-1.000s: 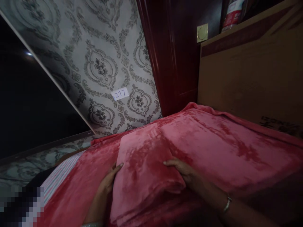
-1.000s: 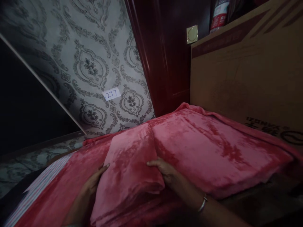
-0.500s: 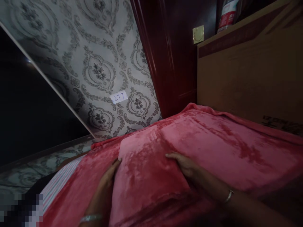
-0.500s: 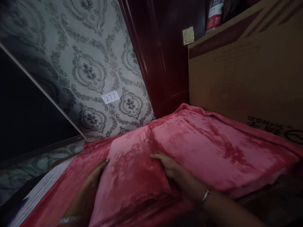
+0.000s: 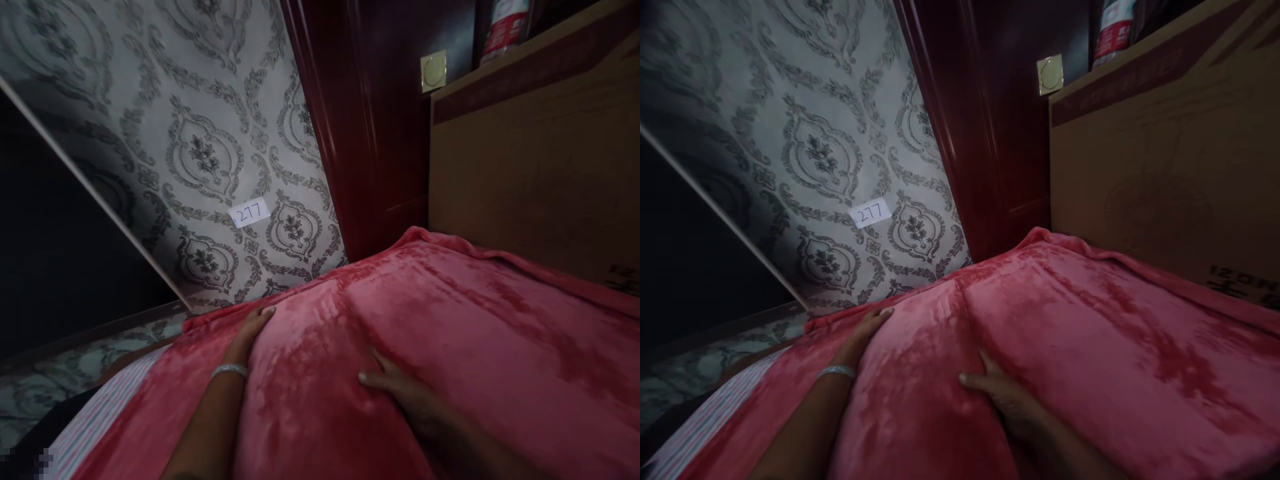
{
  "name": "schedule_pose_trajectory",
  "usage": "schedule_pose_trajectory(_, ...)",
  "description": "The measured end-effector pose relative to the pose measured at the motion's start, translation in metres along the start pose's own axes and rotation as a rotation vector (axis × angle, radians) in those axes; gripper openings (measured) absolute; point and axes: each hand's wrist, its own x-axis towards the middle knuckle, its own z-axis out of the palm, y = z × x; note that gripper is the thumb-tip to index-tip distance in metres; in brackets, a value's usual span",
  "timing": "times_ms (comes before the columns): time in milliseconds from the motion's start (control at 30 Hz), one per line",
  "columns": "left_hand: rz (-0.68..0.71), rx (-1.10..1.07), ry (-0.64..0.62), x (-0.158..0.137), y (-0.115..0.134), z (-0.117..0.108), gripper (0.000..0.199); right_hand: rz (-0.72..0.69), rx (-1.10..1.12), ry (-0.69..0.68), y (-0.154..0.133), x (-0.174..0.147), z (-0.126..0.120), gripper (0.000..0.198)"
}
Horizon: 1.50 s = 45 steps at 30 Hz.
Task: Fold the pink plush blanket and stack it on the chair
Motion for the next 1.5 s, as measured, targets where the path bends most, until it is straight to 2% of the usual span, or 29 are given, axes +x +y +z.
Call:
schedule_pose_trajectory(100, -0.035, 0.070, 0.011, 0.012, -0.005, 0.000, 0.037, 0.021, 0.099, -0.037, -0.008, -0.001, 0.008, 0.077)
schedule_pose_trajectory(200, -0.017, -0.030, -0.013, 0.012, -0.009, -0.006, 0.042, 0.023, 0.191, -0.105, -0.008, 0.001, 0.011, 0.088)
schedule_pose_trajectory(300, -0.005, -0.109, -0.006, 0.008, -0.013, -0.010, 0.041, 0.038, 0.219, -0.100, -0.003, 0.005, 0.009, 0.088)
schedule_pose_trajectory(433, 0.072, 0.171, -0.015, 0.012, -0.009, -0.011, 0.031, 0.048, 0.240, -0.071, 0.002, 0.006, 0.008, 0.085)
schedule_pose_trajectory(567, 0.143, 0.458, -0.006, 0.028, 0.010, -0.004, 0.029, 0.027, 0.190, -0.069, -0.002, 0.003, 0.010, 0.082)
schedule_pose_trajectory(667, 0.221, 0.507, -0.085, 0.035, 0.033, 0.018, 0.024, -0.007, 0.123, -0.067, -0.006, 0.001, 0.012, 0.082)
schedule_pose_trajectory(833, 0.368, 0.549, -0.349, 0.040, 0.067, 0.096, 0.016, -0.008, 0.138, -0.093, -0.003, -0.009, 0.013, 0.089)
schedule_pose_trajectory(900, 0.378, 0.593, -0.418, 0.043, 0.074, 0.123, 0.011, -0.010, 0.155, -0.120, 0.005, -0.018, 0.009, 0.093)
schedule_pose_trajectory(967, 0.378, 0.643, -0.445, 0.047, 0.077, 0.141, 0.013, -0.005, 0.116, -0.154, 0.016, -0.029, 0.002, 0.096)
schedule_pose_trajectory(1100, 0.420, 0.675, -0.426, 0.052, 0.077, 0.151, 0.012, 0.019, -0.103, -0.111, 0.031, -0.047, -0.010, 0.090)
schedule_pose_trajectory(1200, 0.474, 0.648, -0.396, 0.053, 0.070, 0.154, 0.014, 0.050, -0.215, -0.087, 0.027, -0.052, -0.012, 0.089)
schedule_pose_trajectory(1333, 0.528, 0.606, -0.386, 0.054, 0.048, 0.169, 0.018, 0.052, -0.449, -0.109, 0.006, -0.058, -0.009, 0.090)
schedule_pose_trajectory(1433, 0.543, 0.561, -0.373, 0.056, 0.029, 0.177, 0.023, 0.003, -0.630, -0.017, 0.001, -0.070, -0.010, 0.089)
schedule_pose_trajectory(1500, 0.545, 0.529, -0.372, 0.058, 0.021, 0.178, 0.025, -0.027, -0.748, 0.033, 0.003, -0.080, -0.014, 0.080)
